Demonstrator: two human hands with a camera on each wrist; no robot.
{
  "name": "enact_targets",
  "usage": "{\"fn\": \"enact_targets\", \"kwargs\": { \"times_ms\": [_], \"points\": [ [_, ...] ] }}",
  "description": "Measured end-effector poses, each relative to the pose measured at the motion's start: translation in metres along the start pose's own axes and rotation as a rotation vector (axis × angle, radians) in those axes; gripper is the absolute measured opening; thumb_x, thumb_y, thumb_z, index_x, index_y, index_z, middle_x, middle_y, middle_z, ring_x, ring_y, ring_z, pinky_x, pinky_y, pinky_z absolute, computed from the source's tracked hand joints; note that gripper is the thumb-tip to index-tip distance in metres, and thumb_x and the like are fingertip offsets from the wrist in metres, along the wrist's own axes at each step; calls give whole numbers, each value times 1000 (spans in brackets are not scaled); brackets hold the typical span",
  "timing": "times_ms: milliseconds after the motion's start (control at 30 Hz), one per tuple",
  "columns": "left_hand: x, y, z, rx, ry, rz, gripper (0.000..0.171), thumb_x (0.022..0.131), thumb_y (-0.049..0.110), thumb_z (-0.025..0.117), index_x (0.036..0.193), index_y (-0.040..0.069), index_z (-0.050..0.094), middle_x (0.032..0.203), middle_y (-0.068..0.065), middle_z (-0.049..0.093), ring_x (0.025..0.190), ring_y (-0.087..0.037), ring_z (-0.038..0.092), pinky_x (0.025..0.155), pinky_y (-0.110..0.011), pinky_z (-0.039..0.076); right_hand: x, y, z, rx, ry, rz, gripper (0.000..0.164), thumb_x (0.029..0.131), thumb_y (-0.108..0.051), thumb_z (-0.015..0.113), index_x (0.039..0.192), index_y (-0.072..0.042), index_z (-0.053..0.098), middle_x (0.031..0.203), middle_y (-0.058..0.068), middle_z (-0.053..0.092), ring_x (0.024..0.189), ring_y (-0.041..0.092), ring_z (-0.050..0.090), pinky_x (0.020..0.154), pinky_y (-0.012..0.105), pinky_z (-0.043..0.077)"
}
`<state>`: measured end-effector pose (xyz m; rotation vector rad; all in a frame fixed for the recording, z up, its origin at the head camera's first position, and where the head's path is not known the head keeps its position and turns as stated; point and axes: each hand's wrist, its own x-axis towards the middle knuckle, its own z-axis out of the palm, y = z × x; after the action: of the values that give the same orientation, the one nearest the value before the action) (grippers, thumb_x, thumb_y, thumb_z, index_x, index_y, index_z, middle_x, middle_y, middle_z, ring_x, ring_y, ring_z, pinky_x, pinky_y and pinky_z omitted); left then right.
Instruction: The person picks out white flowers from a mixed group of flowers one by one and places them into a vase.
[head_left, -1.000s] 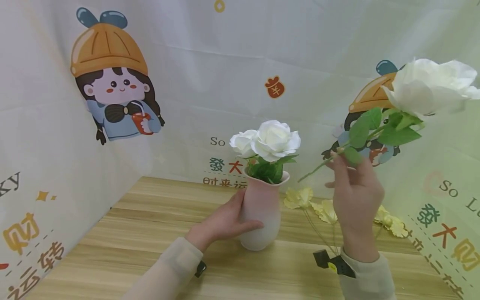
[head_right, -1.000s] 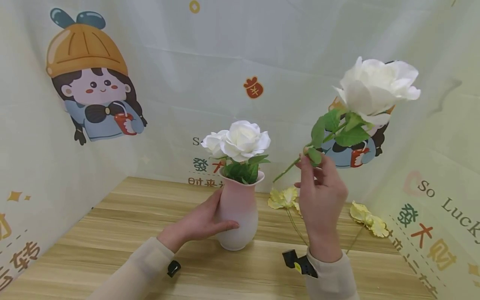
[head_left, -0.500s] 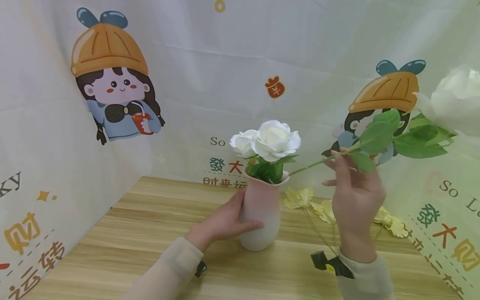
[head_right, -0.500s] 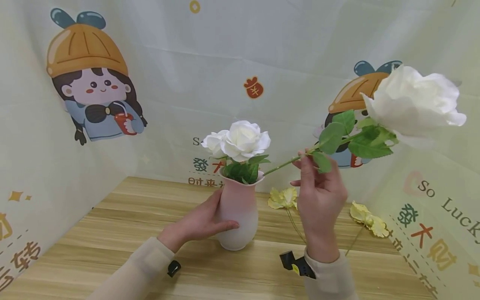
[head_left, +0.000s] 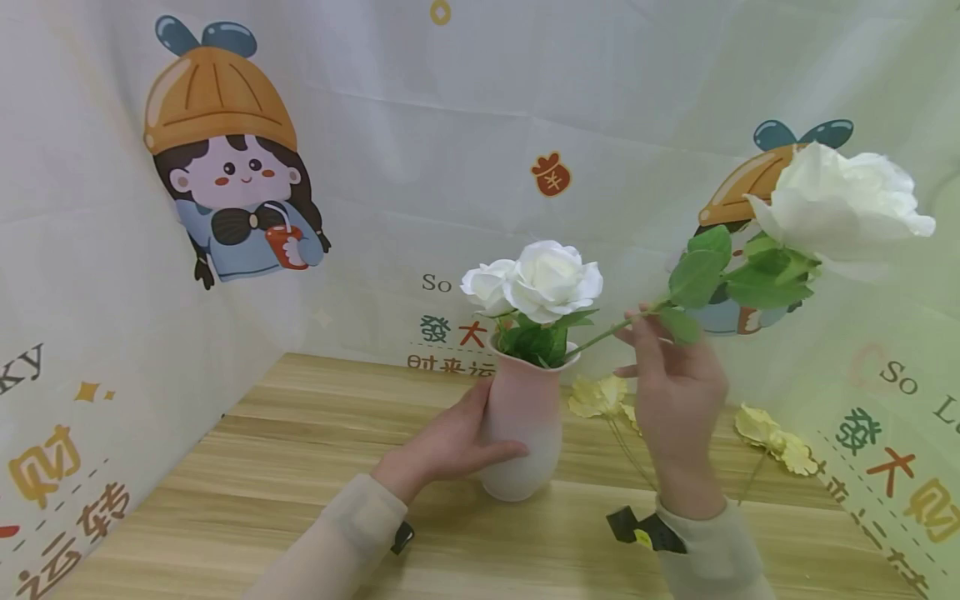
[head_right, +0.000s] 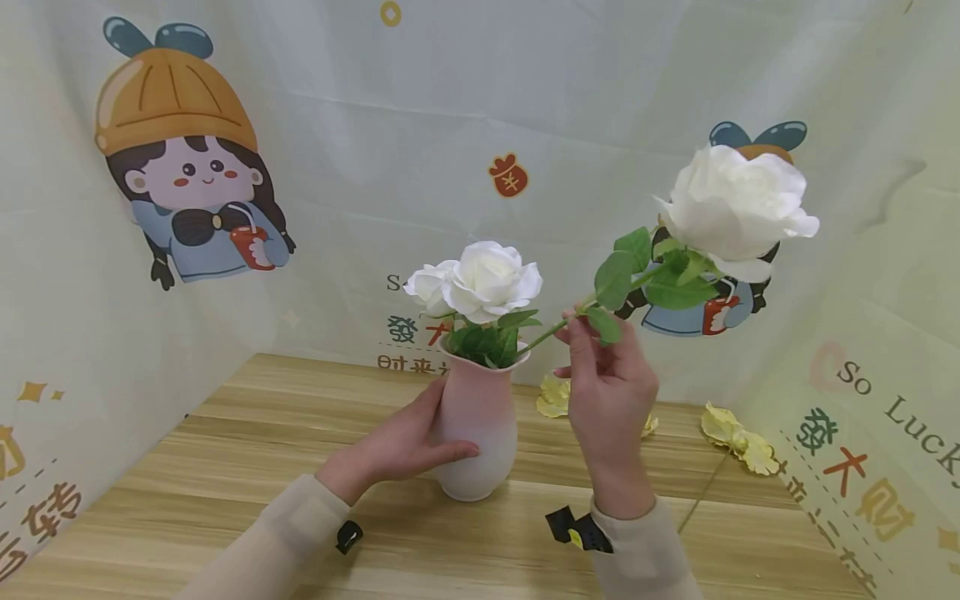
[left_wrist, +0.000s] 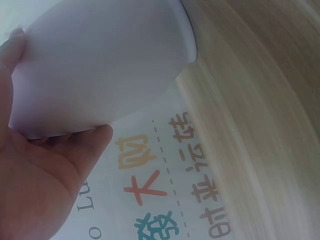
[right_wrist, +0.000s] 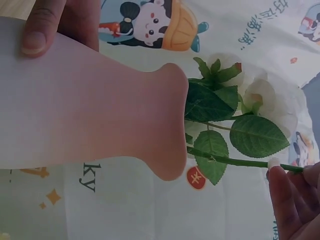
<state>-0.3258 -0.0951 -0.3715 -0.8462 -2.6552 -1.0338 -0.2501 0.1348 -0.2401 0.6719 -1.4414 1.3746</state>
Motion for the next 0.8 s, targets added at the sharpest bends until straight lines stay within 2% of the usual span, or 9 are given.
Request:
{"fn": "enact_targets", "kwargs": {
  "times_ms": [267,433,567,700,800],
  "points": [
    [0,1,0,-4,8,12,110,79,70,69,152,7,18,134,-8,46,113,-16,51,96,-41,47,-7,9,6,-6,-65,16,14,90,17,59,104,17,62,93,27,66,77,29,68,49,18,55],
    [0,2,0,-8,6,11,109,79,69,70,152,7,19,133,-8,47,112,-15,51,96,-41,47,-10,19,9,-132,-110,-34,10,90,16,62,100,13,63,91,23,69,74,29,67,50,14,53],
    [0,2,0,-2,6,8,109,79,69,70,152,8,19,133,-7,47,112,-15,51,95,-40,48,-13,36,9,-240,-103,-75,10,89,11,68,97,7,66,89,15,72,67,24,66,48,8,46],
    [0,3,-1,6,13,13,108,79,68,71,152,7,19,132,-8,48,111,-15,52,95,-40,48,-15,55,4,-320,-99,-70,7,90,0,72,96,0,69,82,6,73,62,15,64,48,8,45],
    [-1,3,-2,8,11,16,108,79,67,71,152,7,19,132,-8,48,111,-15,52,95,-40,48,-14,58,1,-350,-83,-52,7,91,-7,73,96,-3,70,73,3,69,60,11,61,50,9,46]
  ]
}}
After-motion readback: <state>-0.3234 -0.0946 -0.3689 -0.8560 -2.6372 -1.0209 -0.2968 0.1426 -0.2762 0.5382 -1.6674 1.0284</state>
